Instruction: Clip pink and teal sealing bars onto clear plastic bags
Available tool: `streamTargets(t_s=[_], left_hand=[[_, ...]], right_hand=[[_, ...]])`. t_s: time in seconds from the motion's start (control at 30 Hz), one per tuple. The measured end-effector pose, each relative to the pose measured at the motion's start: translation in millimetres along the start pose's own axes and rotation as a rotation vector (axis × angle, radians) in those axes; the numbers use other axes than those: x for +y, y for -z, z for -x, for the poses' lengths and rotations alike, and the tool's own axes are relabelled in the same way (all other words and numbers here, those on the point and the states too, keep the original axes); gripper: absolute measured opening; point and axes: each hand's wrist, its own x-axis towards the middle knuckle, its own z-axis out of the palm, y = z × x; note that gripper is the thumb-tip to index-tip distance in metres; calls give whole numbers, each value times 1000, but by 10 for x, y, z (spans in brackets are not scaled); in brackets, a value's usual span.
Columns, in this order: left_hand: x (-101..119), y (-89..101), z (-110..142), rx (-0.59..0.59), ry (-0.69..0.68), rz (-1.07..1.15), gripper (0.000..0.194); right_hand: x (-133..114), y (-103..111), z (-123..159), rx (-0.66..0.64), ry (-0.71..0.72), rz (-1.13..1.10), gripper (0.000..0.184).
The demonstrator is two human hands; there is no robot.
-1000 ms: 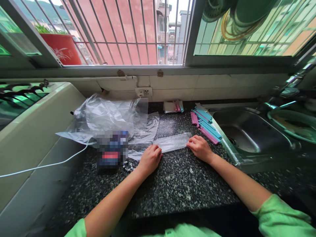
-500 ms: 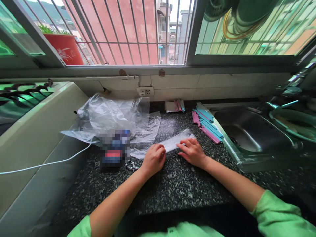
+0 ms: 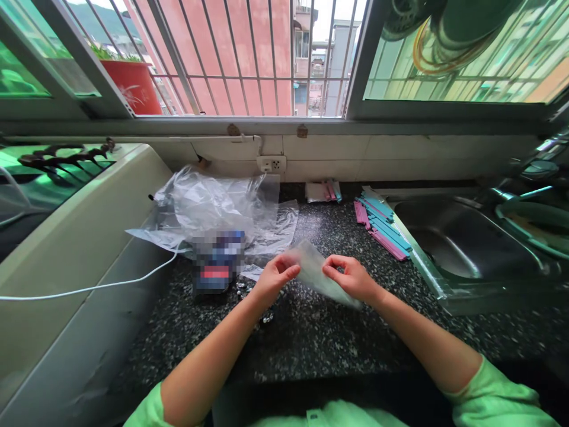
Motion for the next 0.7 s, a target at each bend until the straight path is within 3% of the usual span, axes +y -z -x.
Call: streamTargets(t_s=[0.1,0.23,0.43,0.57,0.7], left_hand=[[2,-15,22,111,24,25,44],[68,22,27,214,-52,75,40],[273,52,85,235,13,164,42],[329,56,151,248,25,189,41],[278,71,149,260,-19,192,37]], right_hand=[[10,-37,-7,-45,-89,-144,29],[58,-61,14,-153,-224,-320,34],[34,-123,134,-487,-321,-536,38],[7,-181,201,-607,-329,-688,42],[89,-268,238,-633,-335,-585,43]])
